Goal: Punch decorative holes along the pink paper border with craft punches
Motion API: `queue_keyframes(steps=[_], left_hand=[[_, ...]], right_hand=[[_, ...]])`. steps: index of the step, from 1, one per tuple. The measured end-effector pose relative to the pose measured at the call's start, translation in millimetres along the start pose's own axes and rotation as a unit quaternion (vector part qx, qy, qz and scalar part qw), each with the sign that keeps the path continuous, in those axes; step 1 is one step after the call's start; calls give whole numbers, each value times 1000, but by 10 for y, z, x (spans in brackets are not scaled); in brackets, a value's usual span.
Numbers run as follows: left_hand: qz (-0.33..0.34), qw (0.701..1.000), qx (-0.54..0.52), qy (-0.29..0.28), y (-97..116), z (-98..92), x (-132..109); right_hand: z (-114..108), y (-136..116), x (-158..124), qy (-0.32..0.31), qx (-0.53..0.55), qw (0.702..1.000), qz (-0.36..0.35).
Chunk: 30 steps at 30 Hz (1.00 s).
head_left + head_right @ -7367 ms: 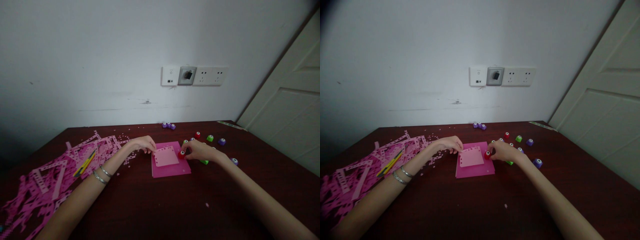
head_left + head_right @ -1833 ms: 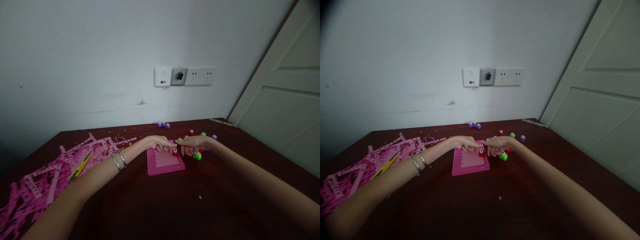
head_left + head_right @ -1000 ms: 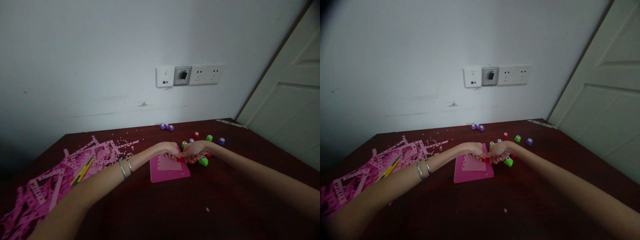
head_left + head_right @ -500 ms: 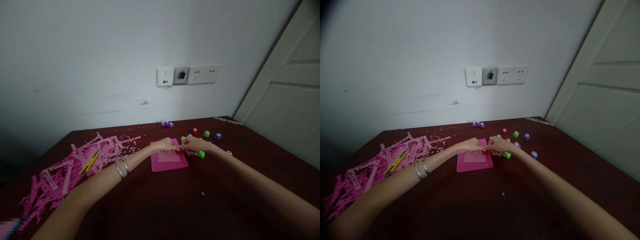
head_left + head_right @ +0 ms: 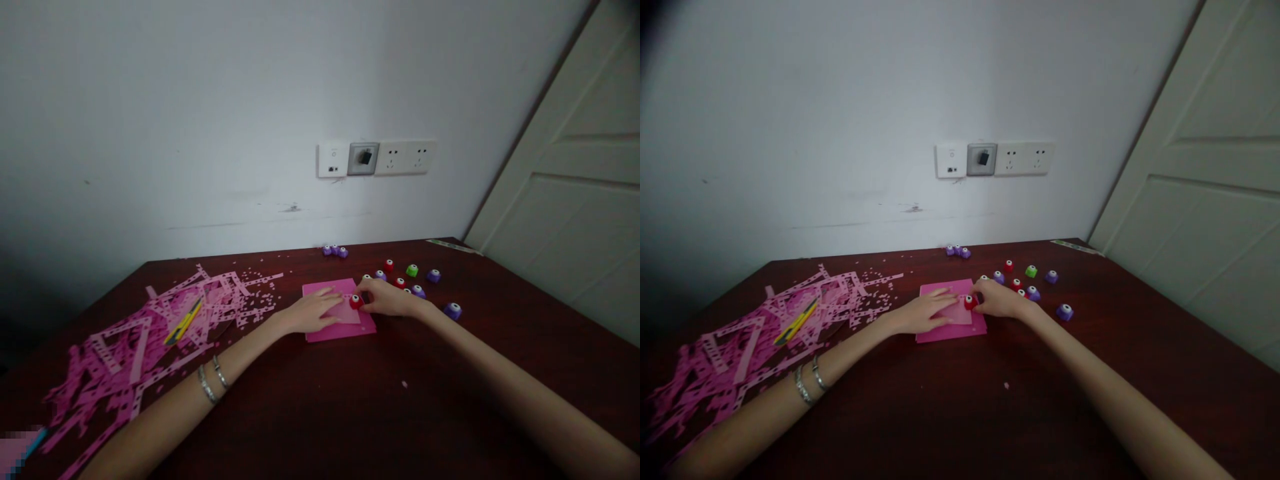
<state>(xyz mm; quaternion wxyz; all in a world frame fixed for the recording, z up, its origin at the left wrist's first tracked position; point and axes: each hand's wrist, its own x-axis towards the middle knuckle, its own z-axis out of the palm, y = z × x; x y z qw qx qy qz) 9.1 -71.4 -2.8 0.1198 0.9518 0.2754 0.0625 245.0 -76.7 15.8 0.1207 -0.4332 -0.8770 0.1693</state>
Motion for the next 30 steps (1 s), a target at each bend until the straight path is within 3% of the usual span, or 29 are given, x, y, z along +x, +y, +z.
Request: queue_keyframes(steps=[3,9,30], left_hand=[[1,1000,7,-21,3,66,-12],[0,1000,16,-7,-15,138,-12],[-10,1000,10,10,30,158,-64]], right_hand=[[13,0,-7,0,1,1000,12],[46,38,-38,2,22,999,24],[-39,31,-98,5,26,999,40]])
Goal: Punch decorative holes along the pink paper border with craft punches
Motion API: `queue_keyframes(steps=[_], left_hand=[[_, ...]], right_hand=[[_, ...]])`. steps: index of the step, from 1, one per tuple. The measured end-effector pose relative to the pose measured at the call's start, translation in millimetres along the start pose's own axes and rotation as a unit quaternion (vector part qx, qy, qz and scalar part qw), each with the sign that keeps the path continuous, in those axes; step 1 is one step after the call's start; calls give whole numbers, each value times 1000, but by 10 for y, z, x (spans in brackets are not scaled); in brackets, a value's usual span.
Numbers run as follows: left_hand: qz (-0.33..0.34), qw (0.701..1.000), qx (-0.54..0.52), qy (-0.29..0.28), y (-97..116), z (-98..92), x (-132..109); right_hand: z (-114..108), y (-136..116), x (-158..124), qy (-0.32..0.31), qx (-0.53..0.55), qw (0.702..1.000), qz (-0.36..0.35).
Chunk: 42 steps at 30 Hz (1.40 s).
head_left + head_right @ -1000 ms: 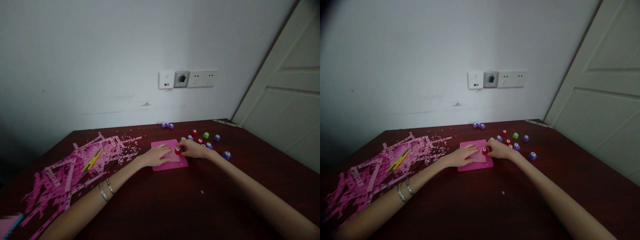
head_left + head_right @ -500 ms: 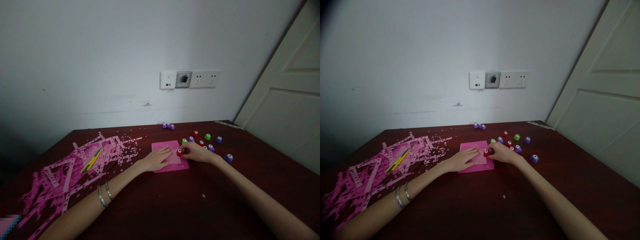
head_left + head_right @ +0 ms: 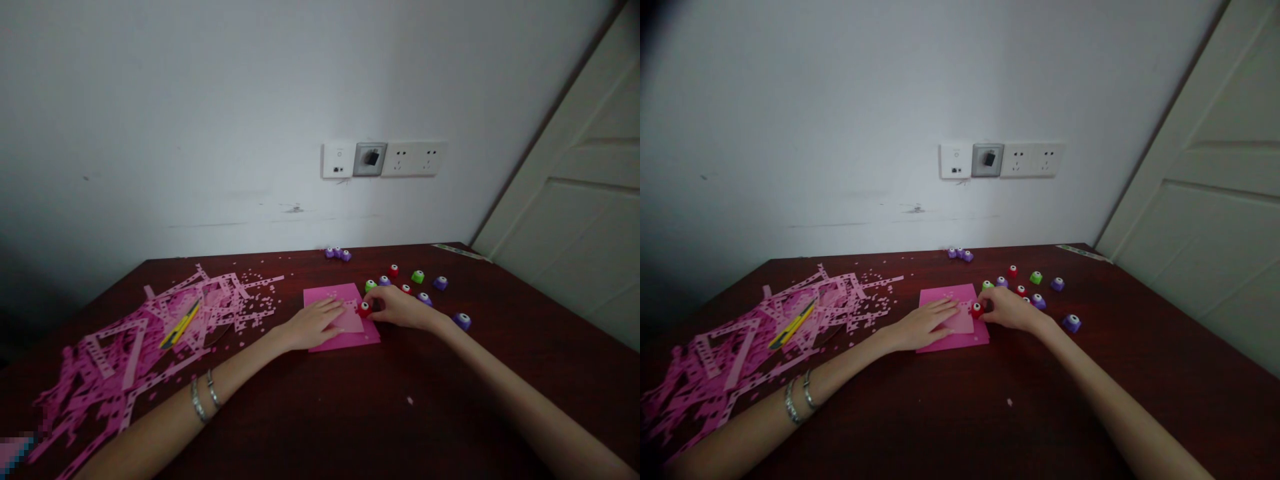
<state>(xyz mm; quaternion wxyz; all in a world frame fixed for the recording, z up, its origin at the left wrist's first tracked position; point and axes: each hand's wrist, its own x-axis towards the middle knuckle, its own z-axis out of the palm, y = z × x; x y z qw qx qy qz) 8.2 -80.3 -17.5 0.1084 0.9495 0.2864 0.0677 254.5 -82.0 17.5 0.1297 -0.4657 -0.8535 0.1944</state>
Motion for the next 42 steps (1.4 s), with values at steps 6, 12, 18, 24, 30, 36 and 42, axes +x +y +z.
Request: queue_keyframes(steps=[6,12,18,24,30,36,42], left_hand=[[-14,1000,23,3,44,-14,-7],[-11,998,59,20,74,9,-17],[-18,996,76,37,117,40,-25],[-39,995,64,65,133,-64,-3],[-139,976,-6,169,-329,-310,313],[-210,957,-39,199,-984,-477,949],[-307,937,-58,158,-1299,-376,1366]], right_hand=[[-90,60,-41,-11,-55,997,56],[-127,135,-88,13,-102,988,111],[-148,144,-118,29,-131,982,129],[-301,44,-134,31,-108,991,75],[-464,-157,-177,7,-6,999,36],[-424,-223,-179,-8,8,1000,19],[-406,-203,-166,-8,-4,1000,17]])
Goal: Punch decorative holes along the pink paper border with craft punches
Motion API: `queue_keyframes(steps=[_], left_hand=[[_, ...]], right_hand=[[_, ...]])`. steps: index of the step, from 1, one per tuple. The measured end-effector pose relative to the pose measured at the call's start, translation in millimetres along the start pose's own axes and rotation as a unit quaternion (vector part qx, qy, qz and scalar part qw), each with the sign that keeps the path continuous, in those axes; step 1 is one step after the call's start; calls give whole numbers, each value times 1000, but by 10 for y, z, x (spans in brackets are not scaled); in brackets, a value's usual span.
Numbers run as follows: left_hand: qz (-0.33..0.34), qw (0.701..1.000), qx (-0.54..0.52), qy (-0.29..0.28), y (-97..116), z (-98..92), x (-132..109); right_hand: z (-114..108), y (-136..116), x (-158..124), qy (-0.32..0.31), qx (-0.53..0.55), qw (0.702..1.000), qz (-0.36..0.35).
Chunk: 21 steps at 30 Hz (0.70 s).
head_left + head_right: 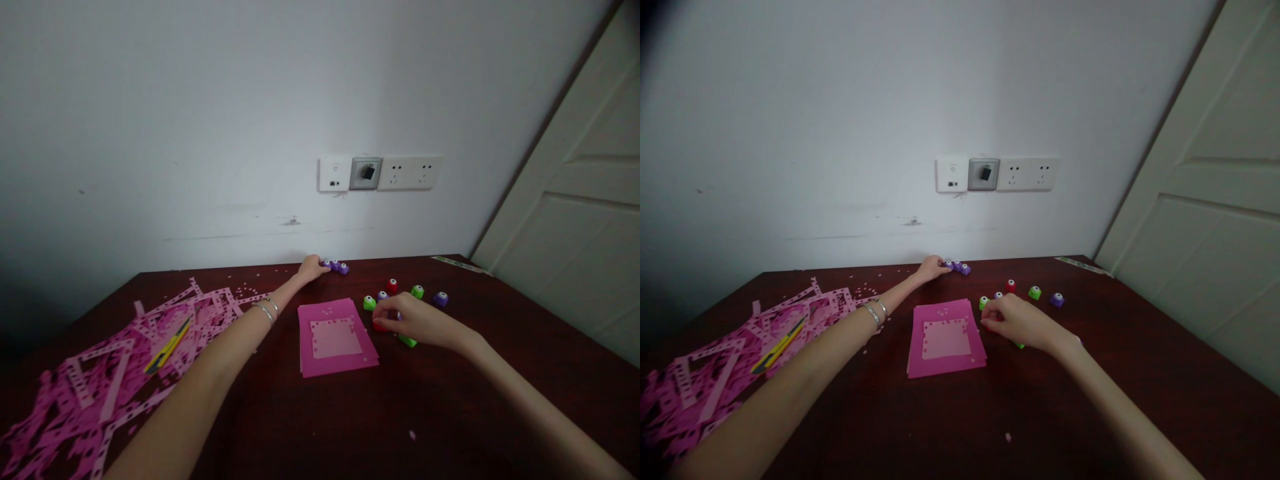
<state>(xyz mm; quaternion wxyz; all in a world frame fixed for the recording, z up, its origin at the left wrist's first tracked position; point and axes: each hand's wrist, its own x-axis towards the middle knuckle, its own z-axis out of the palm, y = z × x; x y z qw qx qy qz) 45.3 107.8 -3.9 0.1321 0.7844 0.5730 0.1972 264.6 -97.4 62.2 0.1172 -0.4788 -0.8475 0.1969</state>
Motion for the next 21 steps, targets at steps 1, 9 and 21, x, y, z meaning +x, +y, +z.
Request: queue_keyframes(steps=[1,9,21], left_hand=[[-7,1000,-2,-1,-8,34,32],[-66,998,20,14,-9,144,105],[-60,997,29,43,7,144,42]], right_hand=[[0,5,1,-1,-1,1000,2],[25,42,8,-5,4,1000,9],[27,84,-1,4,15,1000,2]])
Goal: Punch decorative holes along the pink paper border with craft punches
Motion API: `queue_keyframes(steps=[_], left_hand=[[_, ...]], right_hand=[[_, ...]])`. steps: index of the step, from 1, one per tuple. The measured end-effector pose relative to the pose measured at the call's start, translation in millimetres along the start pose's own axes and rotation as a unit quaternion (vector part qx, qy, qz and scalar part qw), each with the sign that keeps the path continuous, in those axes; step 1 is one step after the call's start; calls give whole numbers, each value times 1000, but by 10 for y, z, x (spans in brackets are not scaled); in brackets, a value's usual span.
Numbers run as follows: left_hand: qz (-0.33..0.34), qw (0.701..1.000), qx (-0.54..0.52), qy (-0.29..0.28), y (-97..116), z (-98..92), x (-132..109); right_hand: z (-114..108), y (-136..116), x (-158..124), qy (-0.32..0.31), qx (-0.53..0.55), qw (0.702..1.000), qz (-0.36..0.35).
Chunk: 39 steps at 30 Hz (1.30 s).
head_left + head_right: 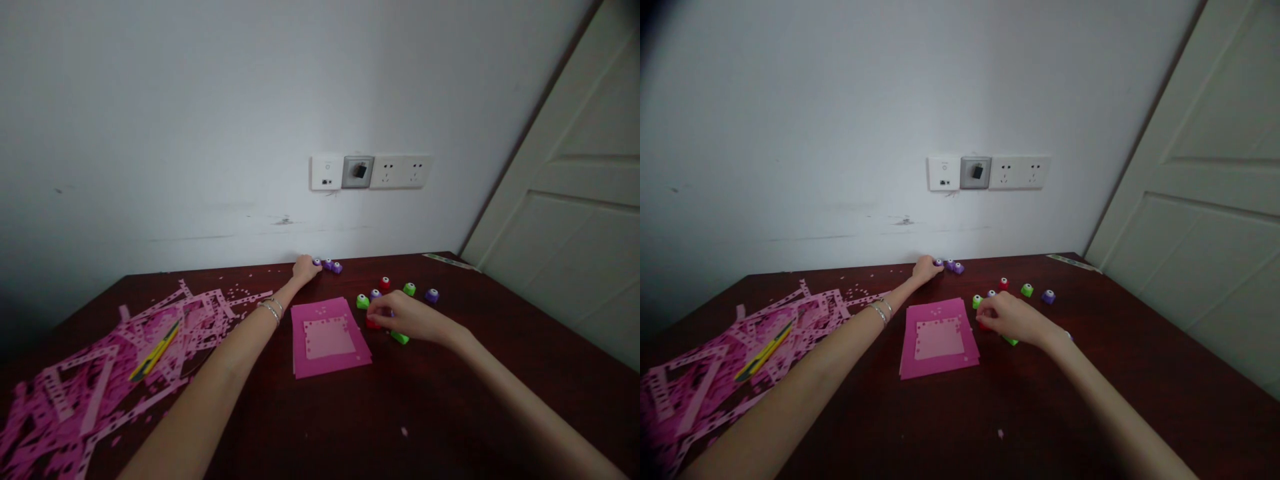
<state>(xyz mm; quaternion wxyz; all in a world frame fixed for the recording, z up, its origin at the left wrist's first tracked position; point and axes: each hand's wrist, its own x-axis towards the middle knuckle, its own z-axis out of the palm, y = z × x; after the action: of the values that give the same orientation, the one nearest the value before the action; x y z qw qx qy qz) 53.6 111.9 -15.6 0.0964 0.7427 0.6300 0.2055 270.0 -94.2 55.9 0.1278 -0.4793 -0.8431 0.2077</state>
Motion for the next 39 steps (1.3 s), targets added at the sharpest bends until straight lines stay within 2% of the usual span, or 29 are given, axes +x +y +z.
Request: queue_keyframes(steps=[4,8,14,18,21,24,31,39], left_hand=[[41,999,-25,-4,-25,-149,-106],[163,979,-122,-3,-16,-399,-353],[261,945,-176,-88,118,-829,-1042],[305,930,-166,-118,224,-994,-1485],[334,915,-168,-150,255,-999,-1686],[347,908,-158,-173,258,-949,-1771],[343,906,-161,-188,321,-934,-1815],[292,884,-268,-246,347,-904,-1858]], right_hand=[[-15,-6,-6,2,5,1000,-5],[-58,-59,-17,1,8,1000,-6],[-96,-133,-48,2,29,999,-14],[-69,-229,-59,9,57,998,-27],[-31,-333,-48,17,57,997,-43],[24,-393,-29,24,56,996,-62],[183,-392,-2,49,66,995,-64],[266,-382,45,53,71,993,-75]])
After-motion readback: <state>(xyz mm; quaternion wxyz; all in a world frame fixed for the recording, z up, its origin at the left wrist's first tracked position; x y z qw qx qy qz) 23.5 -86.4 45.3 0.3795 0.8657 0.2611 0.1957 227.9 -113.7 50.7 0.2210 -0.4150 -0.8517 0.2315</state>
